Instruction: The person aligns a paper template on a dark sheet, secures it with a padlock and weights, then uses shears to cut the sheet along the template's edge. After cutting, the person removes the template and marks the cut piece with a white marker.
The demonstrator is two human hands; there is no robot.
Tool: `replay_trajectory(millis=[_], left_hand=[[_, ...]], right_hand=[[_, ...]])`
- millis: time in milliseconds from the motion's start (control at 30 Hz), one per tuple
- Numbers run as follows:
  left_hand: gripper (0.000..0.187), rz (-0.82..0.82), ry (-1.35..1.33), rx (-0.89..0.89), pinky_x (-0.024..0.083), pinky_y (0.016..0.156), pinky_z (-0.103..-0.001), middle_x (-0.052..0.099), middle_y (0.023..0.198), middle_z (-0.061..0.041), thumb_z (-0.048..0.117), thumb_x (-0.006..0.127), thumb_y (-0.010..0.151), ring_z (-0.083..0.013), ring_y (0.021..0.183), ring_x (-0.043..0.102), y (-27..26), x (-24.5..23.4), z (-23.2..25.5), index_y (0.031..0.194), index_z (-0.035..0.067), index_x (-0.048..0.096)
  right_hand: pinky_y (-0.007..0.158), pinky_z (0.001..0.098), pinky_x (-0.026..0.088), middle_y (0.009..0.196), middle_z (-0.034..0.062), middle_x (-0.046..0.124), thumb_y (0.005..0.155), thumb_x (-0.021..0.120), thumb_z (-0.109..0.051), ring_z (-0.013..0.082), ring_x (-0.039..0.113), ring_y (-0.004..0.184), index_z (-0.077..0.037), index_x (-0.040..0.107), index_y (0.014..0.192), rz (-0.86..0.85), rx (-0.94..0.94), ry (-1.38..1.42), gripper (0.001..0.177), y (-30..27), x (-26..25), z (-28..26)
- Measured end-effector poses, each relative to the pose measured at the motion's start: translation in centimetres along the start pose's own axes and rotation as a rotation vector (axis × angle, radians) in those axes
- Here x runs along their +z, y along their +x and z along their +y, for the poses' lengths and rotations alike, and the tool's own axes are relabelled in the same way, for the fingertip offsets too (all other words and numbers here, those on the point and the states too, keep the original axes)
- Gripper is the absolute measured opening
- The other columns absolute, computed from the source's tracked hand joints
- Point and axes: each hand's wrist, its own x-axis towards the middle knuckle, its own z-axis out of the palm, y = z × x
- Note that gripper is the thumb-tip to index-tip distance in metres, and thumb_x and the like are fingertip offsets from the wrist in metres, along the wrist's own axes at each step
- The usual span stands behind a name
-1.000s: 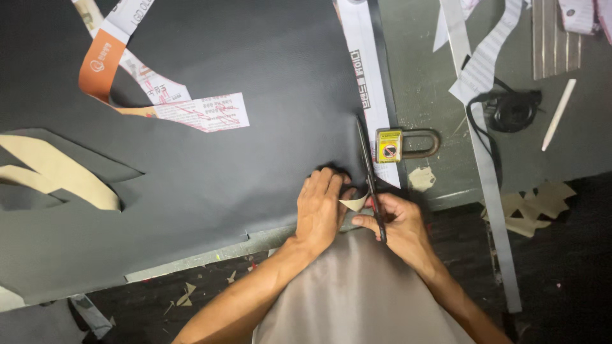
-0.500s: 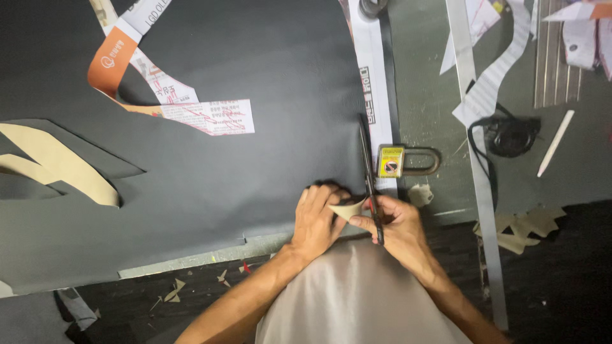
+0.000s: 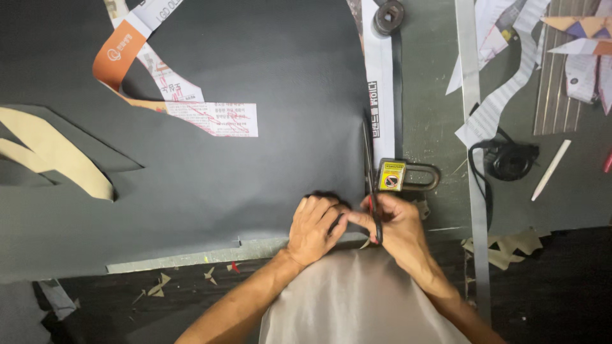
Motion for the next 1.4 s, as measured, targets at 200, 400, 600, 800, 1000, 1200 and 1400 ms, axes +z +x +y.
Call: replay_trajectory(millis=[200,400,600,800,1000,1200,1400], left_hand=[[0.013,0.018,-0.007,-0.015,0.047,0.082,-0.039,0.064,0.105,-0.004,0.016,0.075,0.092,-0.0248,0.095,0.059,0.1,-0.1,0.2,0.1,0.008,0.069],[0.012,0.03,-0.014,-0.008,0.046,0.079,-0.038,0.064,0.102,-0.002,0.015,0.077,0.091,-0.0235,0.09,0.058,0.3,-0.3,0.2,0.1,0.009,0.07],[0.011,0.025,-0.037,-0.005,0.045,0.079,-0.038,0.063,0.1,-0.003,0.014,0.076,0.091,-0.0233,0.089,0.058,0.3,-0.6,0.4,0.099,0.01,0.071],[0.011,0.022,-0.042,-0.005,0.045,0.078,-0.038,0.063,0.098,-0.003,0.013,0.076,0.09,-0.0232,0.088,0.058,0.4,-0.8,0.4,0.099,0.01,0.071],[0.011,0.026,-0.03,0.002,0.045,0.076,-0.037,0.063,0.096,-0.002,0.012,0.077,0.089,-0.0223,0.085,0.057,0.5,-0.7,0.4,0.098,0.01,0.072],[0.01,0.057,-0.004,0.008,0.045,0.075,-0.036,0.064,0.096,-0.001,0.012,0.078,0.088,-0.0209,0.085,0.057,0.6,-0.6,0.5,0.096,0.01,0.072],[0.009,0.038,0.002,0.009,0.045,0.075,-0.036,0.064,0.095,-0.001,0.012,0.078,0.089,-0.0202,0.085,0.057,0.4,-0.5,0.3,0.095,0.01,0.073]], right_hand=[[0.042,0.0212,0.039,0.065,-0.0013,0.063,0.078,0.086,-0.017,0.0042,0.049,0.048,-0.002,0.071,0.092,0.002,0.018,0.015,0.025,1.0,-0.3,-1.2],[0.04,0.0224,0.04,0.064,0.0,0.062,0.076,0.087,-0.016,0.0058,0.05,0.046,-0.001,0.073,0.091,0.023,0.036,-0.009,0.026,1.3,-0.5,-2.5],[0.042,0.0208,0.042,0.066,-0.001,0.064,0.078,0.086,-0.015,0.0047,0.052,0.047,-0.001,0.072,0.09,-0.001,0.024,-0.006,0.023,2.6,-0.7,-3.9],[0.04,0.0208,0.04,0.064,-0.0008,0.061,0.078,0.086,-0.013,0.0048,0.05,0.047,-0.002,0.071,0.09,-0.019,0.037,0.008,0.022,2.8,-0.8,-4.8],[0.042,0.0219,0.041,0.064,-0.0003,0.062,0.08,0.084,-0.013,0.0051,0.051,0.047,-0.001,0.071,0.087,-0.07,-0.045,0.019,0.019,4.2,-1.0,-6.5],[0.041,0.0231,0.039,0.063,-0.0001,0.06,0.08,0.085,-0.013,0.0051,0.05,0.047,-0.001,0.071,0.086,-0.062,-0.034,-0.006,0.02,4.4,-1.0,-7.3],[0.043,0.022,0.043,0.063,-0.0012,0.059,0.08,0.085,-0.015,0.004,0.05,0.048,-0.002,0.071,0.088,-0.071,-0.029,-0.033,0.02,5.8,-1.5,-8.7]])
